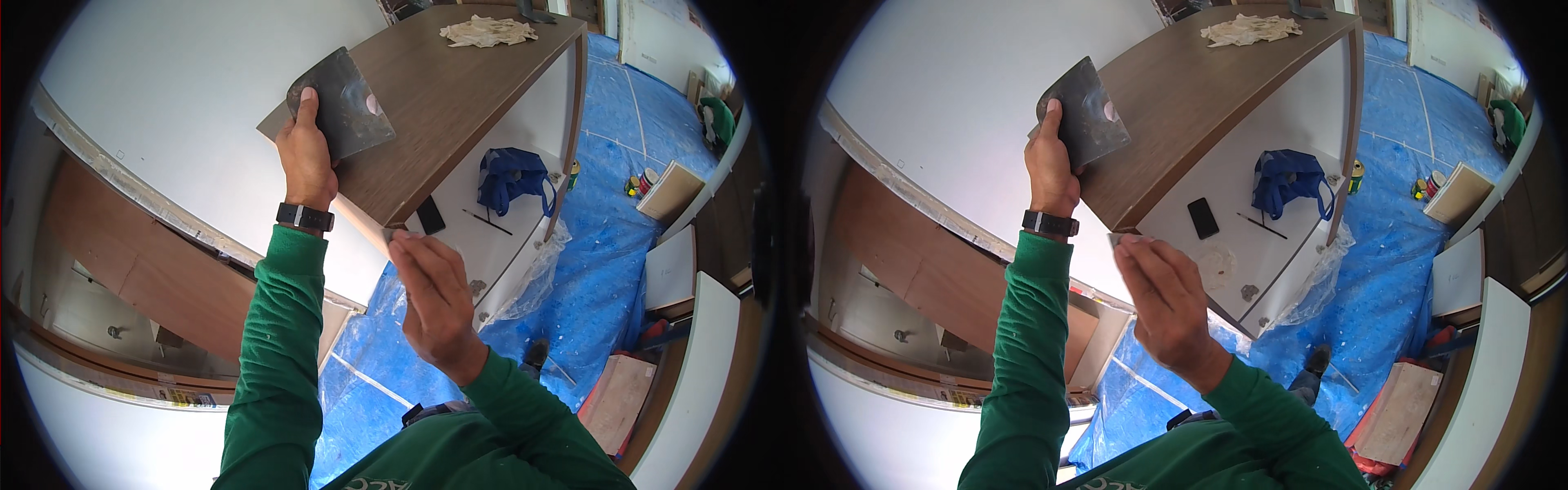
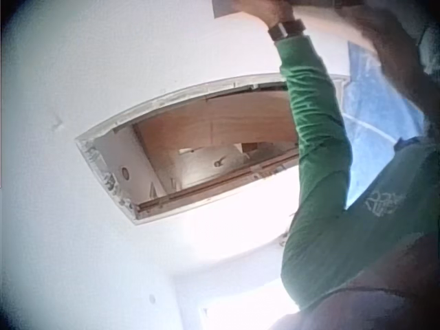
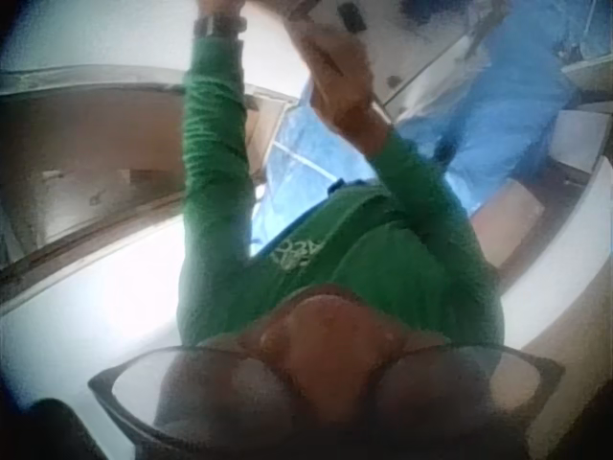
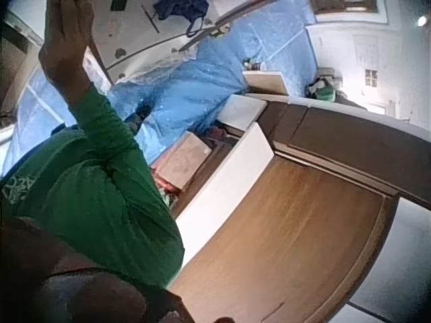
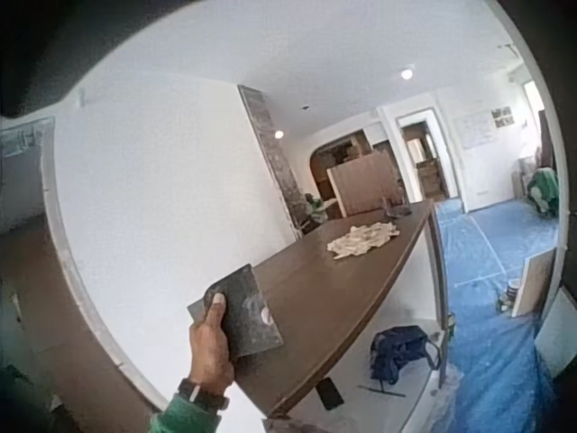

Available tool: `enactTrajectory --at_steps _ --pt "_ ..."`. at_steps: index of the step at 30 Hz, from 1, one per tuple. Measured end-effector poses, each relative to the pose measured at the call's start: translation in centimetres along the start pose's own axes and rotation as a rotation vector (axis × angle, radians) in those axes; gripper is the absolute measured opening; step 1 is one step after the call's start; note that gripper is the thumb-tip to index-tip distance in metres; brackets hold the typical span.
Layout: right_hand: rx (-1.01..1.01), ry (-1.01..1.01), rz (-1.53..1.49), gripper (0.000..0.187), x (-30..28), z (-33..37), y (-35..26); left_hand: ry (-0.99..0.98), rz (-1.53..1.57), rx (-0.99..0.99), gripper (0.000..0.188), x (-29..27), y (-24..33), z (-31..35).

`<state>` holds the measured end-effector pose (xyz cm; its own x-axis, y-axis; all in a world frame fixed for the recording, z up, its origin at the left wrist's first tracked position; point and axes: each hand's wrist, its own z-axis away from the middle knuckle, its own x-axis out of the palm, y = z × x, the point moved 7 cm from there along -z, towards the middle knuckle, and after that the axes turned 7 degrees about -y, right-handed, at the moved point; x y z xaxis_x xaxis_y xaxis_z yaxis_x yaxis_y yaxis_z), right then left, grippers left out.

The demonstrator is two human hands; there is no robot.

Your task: The person applies putty from a tube onto a metal spreader tool by hand, then uses a smaller scraper to move and smooth the putty on the tool before applying it to the edge of a wooden cabinet.

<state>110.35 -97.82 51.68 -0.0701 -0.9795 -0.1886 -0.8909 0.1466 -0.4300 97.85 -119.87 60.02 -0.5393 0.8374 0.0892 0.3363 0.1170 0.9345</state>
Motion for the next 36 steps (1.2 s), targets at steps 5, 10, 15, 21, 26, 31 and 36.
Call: enactTrajectory --at_steps 5,10,15,21,26,31,36 --pt "-0.036 -0.021 -0.062 0.038 -1.3 -0.2 -0.2 -0.049 0.001 -0.014 0.046 -0.4 0.2 0.2" --pt "-0.002 -0.02 -0.015 0.037 -1.1 -0.8 0.6 -0.031 0.012 -0.003 0.045 0.2 0.4 0.1" --pt "-0.043 -0.048 -0.029 0.035 -1.2 -0.7 0.1 -0.029 0.008 0.004 0.045 -0.1 0.3 0.1" --pt "-0.052 -0.076 -0.041 0.034 -1.1 -0.7 0.7 -0.001 0.028 0.017 0.044 0.0 0.0 -0.4" --pt "-0.031 -0.091 -0.062 0.033 -1.8 0.6 1.0 -0.018 0.005 0.01 0.044 0.1 0.5 0.2" --pt "-0.006 -0.019 -0.016 0.036 -1.0 0.7 1.6 -0.01 -0.024 0.001 0.043 -0.1 0.4 0.2" --pt "-0.003 0.037 0.023 0.035 0.7 0.6 1.5 -0.008 -0.029 0.011 0.043 -0.2 0.7 0.3"
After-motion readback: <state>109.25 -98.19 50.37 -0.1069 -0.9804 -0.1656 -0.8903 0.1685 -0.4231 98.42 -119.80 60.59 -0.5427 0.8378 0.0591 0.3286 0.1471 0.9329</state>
